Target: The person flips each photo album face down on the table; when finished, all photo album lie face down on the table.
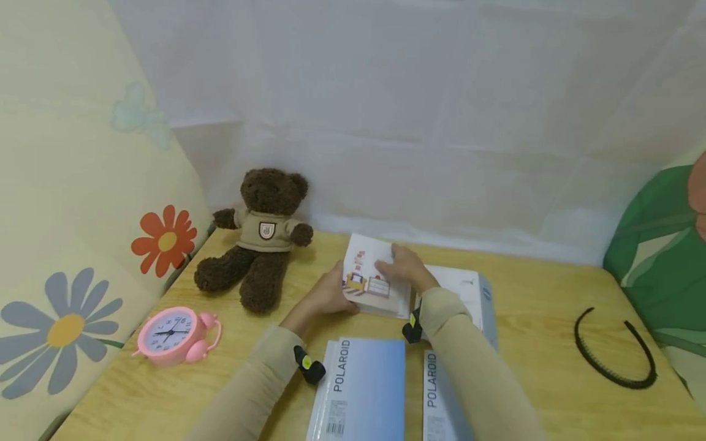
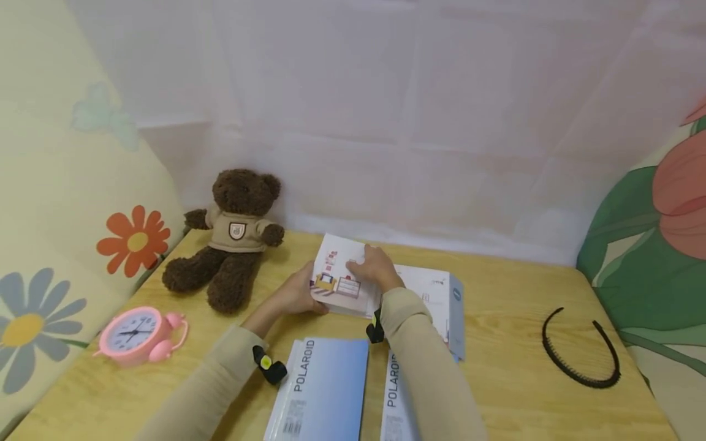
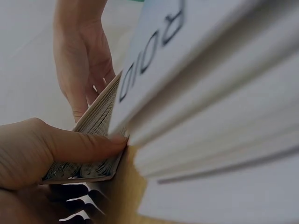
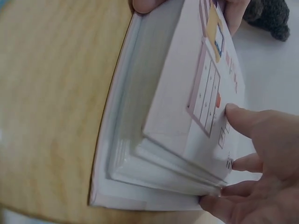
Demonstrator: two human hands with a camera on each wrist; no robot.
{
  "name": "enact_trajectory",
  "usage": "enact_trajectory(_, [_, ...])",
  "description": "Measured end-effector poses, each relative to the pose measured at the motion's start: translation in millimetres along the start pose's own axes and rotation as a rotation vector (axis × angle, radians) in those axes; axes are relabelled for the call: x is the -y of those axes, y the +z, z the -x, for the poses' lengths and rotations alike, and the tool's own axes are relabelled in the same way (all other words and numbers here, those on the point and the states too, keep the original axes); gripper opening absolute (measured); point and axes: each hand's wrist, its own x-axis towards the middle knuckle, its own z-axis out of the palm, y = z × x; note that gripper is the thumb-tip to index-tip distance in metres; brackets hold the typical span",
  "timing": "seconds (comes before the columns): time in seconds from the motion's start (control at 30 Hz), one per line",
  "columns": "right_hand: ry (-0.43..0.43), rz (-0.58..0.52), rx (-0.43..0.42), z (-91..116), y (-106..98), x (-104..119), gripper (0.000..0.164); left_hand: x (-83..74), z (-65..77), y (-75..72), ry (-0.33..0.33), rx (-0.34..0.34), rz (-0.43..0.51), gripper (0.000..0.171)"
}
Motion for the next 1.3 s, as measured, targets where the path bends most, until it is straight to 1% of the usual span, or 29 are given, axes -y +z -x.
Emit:
enact_trajectory(0.1, [0.01,0.018,-0.019,11,3,4,0.074,-2.8,10.9,-0.5,-0.001,-0.002,0.001,0.108])
enact_trajectory(0.17, [0.023,0.011,-0.033,19,6,6,0.074,-4.2,18.8,-0.3,0.016,0.0,0.009,0.111])
enact_trajectory(0.3, [0.035,0.0,-0.025,34,16,7,0.076,-4.2,38.2,0.0,0.039,0.01,0.01,0.114])
enact_trajectory(0.43, [0.026,0.007,-0.023,39,22,6,0.075,-1.7,47.6,0.4,0.057,0.004,0.028,0.114])
enact_trajectory(0.5, [0.027,0.004,-0.033,39,24,6,0.075,-0.6,49.3,1.2,0.065,0.001,0.047,0.114])
enact_trajectory(0.6, [0.033,0.001,-0.042,39,24,5,0.074,0.1,49.1,2.5,0.056,0.002,0.062,0.114])
enact_trajectory(0.67, [0.031,0.0,-0.045,40,23,5,0.074,-0.4,48.3,2.9,0.044,0.003,0.061,0.115])
enact_trajectory(0.9, [0.02,-0.006,-0.034,42,23,6,0.073,-4.8,45.8,-1.2,0.041,-0.009,0.036,0.111])
enact_trajectory(1.0, [0.008,-0.024,-0.023,43,24,7,0.072,-7.2,46.3,-6.0,0.014,-0.002,0.047,0.109])
enact_trajectory(1.1, [-0.009,-0.048,-0.018,44,24,10,0.072,-11.0,47.9,-12.9,0.014,-0.001,0.051,0.108])
enact_trajectory(1.2, [-0.024,-0.077,-0.021,44,25,13,0.072,-16.2,50.0,-22.7,0.047,0.007,0.051,0.105])
enact_trajectory(1.3, [-0.016,-0.128,-0.017,42,27,16,0.073,-22.0,52.6,-33.4,0.09,0.024,0.055,0.105])
